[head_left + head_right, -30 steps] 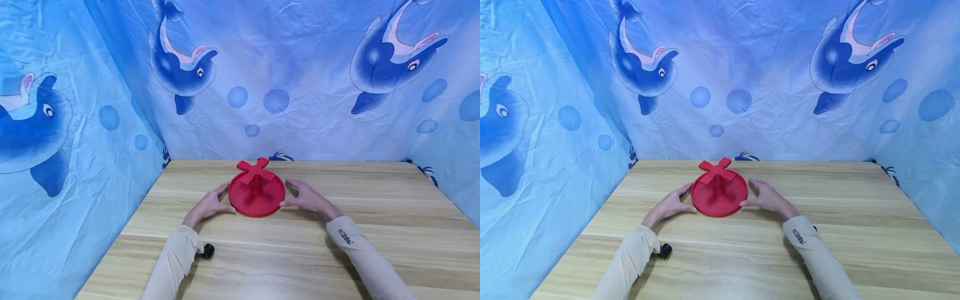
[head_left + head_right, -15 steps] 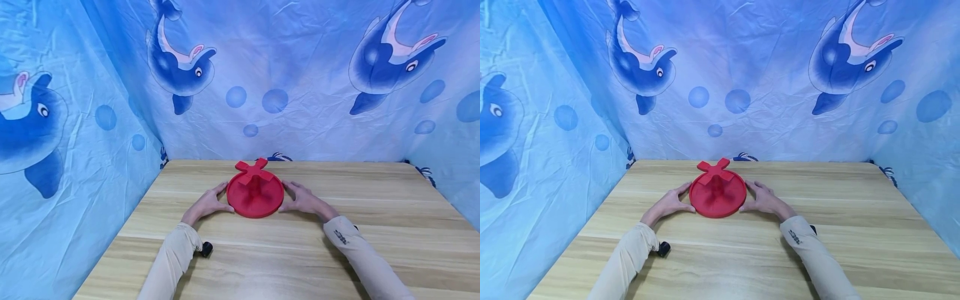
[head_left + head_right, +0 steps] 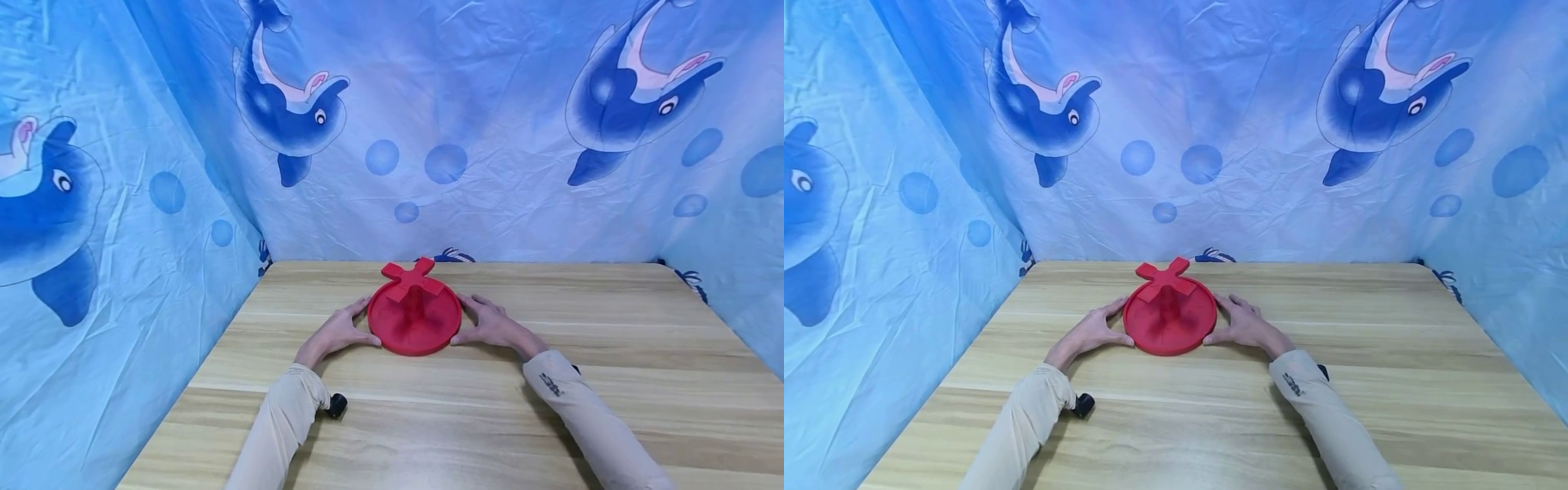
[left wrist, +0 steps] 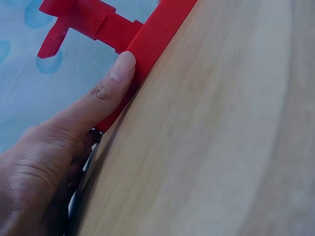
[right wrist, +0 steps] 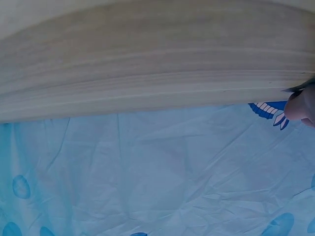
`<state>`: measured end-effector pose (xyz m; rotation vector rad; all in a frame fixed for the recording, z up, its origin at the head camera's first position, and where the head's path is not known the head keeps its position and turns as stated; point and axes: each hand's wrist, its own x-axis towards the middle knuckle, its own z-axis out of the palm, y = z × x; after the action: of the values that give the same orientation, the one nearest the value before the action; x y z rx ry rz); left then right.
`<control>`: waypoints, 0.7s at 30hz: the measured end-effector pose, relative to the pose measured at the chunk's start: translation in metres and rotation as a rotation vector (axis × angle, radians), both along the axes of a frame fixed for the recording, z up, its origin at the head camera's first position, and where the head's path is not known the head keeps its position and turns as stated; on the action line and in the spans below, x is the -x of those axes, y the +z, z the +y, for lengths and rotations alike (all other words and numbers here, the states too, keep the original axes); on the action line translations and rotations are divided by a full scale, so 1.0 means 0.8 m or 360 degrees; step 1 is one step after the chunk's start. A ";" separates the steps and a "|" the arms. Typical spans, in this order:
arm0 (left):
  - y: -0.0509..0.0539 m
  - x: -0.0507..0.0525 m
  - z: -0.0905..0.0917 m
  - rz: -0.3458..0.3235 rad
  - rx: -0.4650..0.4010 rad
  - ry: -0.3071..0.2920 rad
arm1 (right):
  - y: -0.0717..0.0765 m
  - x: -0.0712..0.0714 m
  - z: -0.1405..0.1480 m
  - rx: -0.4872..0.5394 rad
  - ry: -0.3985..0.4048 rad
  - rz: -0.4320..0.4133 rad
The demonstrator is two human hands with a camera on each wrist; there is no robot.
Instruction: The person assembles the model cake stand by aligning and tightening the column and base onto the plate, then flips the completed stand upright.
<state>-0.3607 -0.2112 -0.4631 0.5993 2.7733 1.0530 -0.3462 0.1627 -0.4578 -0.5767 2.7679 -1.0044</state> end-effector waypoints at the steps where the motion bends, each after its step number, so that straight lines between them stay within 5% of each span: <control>1: 0.000 0.000 0.000 0.0003 0.0001 0.0004 | 0.001 0.000 0.000 0.0002 -0.0002 0.0001; 12: 0.002 -0.004 0.001 0.0026 0.0009 0.0011 | -0.004 -0.003 -0.005 0.0102 -0.0054 0.0007; 21: 0.006 -0.006 0.006 -0.0022 -0.0233 0.0007 | 0.006 -0.008 0.009 0.0427 0.0019 -0.0098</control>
<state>-0.3556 -0.2067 -0.4584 0.6001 2.7036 1.2646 -0.3400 0.1696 -0.4528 -0.5838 2.5917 -1.3785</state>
